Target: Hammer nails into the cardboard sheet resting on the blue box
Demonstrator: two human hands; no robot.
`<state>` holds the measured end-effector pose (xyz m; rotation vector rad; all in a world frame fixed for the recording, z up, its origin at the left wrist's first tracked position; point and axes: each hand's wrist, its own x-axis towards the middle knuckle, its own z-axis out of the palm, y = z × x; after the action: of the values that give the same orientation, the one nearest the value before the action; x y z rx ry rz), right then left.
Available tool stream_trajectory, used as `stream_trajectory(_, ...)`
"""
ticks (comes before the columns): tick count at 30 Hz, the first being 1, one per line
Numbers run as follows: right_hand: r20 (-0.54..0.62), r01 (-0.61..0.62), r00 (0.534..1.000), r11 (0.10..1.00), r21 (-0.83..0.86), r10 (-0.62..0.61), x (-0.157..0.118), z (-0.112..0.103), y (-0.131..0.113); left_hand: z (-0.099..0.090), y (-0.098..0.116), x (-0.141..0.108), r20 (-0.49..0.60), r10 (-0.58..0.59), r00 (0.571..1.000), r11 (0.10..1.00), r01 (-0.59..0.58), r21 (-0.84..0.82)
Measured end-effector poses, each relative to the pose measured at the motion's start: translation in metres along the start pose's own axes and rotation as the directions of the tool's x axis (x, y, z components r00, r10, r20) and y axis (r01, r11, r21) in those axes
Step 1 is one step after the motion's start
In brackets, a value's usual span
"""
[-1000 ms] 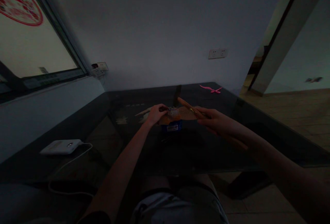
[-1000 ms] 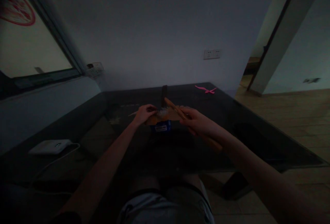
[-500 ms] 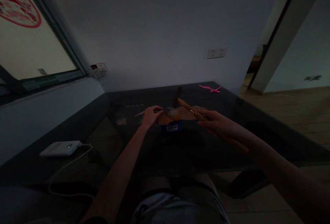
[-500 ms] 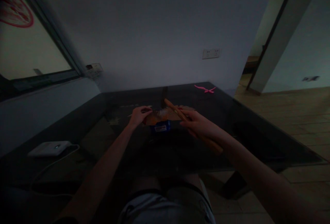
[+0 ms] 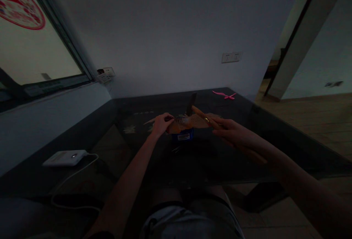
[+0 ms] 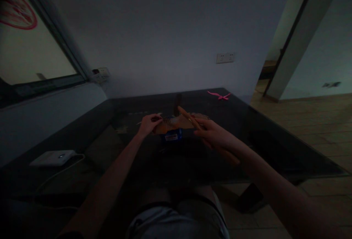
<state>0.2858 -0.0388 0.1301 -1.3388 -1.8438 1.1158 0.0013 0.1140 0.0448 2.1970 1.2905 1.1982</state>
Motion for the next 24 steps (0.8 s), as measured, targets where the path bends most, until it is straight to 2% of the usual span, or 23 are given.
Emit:
stream_trajectory(11, -0.001, -0.024, 1.0, 0.999, 0.027, 0.024, -0.002, 0.001, 0.001, 0.0, 0.006, -0.004, -0.016, -0.003, 1.0, 0.999, 0.004, 0.048)
stream_trajectory(16, 0.008, -0.031, 0.999, 0.999, 0.013, 0.031, -0.003, 0.0, 0.001, 0.001, 0.003, -0.001, 0.017, -0.025, 1.0, 1.0, 0.025, 0.018)
stream_trajectory(20, -0.026, -0.021, 0.999, 1.0, 0.021, 0.021, -0.005, 0.0, 0.002, -0.004, 0.007, 0.002, 0.043, -0.042, 0.998, 0.998, 0.044, -0.033)
stream_trajectory(22, -0.037, -0.035, 0.999, 0.999, 0.025, 0.036, -0.006, -0.001, 0.004, -0.009, 0.015, -0.002, -0.013, -0.032, 0.999, 0.999, 0.031, -0.018)
stream_trajectory(24, -0.037, -0.047, 0.998, 0.998, 0.046, 0.049, -0.009, -0.001, 0.007, -0.016, 0.028, -0.011, -0.123, 0.012, 0.992, 0.999, -0.007, 0.04)
